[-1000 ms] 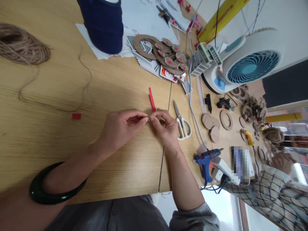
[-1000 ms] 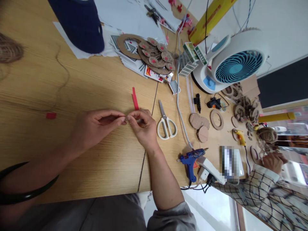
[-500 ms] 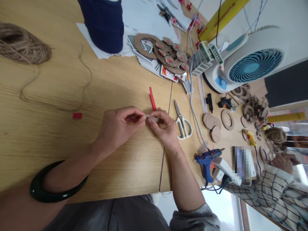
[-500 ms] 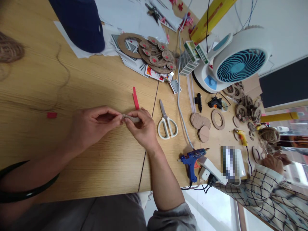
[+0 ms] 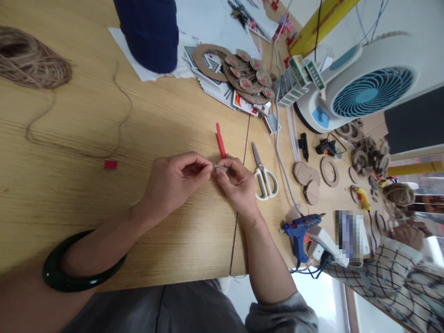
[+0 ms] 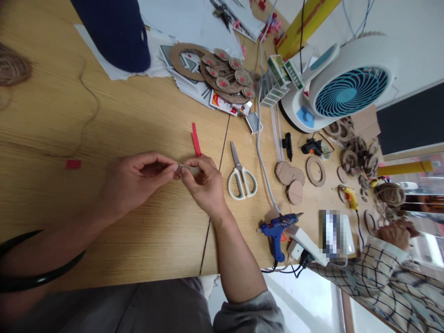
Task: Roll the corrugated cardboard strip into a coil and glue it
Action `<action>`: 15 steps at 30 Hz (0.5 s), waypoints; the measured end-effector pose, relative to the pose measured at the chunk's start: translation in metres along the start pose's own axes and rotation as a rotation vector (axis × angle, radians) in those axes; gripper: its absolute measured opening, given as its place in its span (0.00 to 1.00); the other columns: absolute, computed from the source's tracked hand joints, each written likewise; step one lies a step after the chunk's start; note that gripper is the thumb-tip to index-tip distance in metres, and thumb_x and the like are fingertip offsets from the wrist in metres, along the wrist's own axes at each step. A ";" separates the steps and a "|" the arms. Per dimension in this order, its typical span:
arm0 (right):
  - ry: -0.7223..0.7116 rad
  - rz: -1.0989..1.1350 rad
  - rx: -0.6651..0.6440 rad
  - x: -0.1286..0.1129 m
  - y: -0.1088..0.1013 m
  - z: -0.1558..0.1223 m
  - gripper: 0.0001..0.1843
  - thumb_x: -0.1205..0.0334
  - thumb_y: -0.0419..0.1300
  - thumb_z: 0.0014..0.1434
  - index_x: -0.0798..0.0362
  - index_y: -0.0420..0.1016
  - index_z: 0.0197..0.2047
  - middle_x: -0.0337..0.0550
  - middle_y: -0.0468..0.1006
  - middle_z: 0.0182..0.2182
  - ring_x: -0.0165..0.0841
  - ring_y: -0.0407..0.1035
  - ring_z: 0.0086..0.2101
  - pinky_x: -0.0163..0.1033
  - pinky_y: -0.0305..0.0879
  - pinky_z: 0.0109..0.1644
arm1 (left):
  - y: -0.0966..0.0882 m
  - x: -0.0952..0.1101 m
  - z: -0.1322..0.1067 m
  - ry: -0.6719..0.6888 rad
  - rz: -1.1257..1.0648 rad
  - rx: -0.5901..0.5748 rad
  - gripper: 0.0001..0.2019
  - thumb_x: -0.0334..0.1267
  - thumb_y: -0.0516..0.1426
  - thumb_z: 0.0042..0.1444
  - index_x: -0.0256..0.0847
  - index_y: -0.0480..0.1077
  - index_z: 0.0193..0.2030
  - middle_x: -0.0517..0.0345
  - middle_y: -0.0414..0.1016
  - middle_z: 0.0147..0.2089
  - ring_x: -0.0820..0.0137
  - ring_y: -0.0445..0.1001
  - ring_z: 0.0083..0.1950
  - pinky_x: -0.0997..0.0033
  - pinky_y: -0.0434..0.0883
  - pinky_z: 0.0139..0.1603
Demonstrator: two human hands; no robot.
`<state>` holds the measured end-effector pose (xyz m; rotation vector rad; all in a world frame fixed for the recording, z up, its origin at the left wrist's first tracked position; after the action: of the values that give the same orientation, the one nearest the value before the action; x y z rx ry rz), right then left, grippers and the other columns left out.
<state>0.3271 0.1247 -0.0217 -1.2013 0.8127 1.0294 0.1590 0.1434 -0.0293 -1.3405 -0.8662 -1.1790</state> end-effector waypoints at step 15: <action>0.068 0.027 0.005 0.006 -0.001 -0.001 0.07 0.59 0.69 0.64 0.48 0.78 0.34 0.40 0.80 0.33 0.35 0.73 0.38 0.44 0.71 0.47 | -0.002 0.009 -0.005 0.261 0.141 0.004 0.05 0.35 0.62 0.65 0.45 0.80 0.37 0.60 0.87 0.35 0.69 0.84 0.33 0.74 0.76 0.34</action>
<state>0.3299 0.1250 -0.0266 -1.2293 0.8864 1.0120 0.1586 0.1381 -0.0208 -1.1924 -0.5776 -1.2081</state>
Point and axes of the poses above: each hand's wrist, its own z-axis towards the middle knuckle, its own y-axis out of the palm, x = y × z, the point moved 4 cm from there along z, towards the middle knuckle
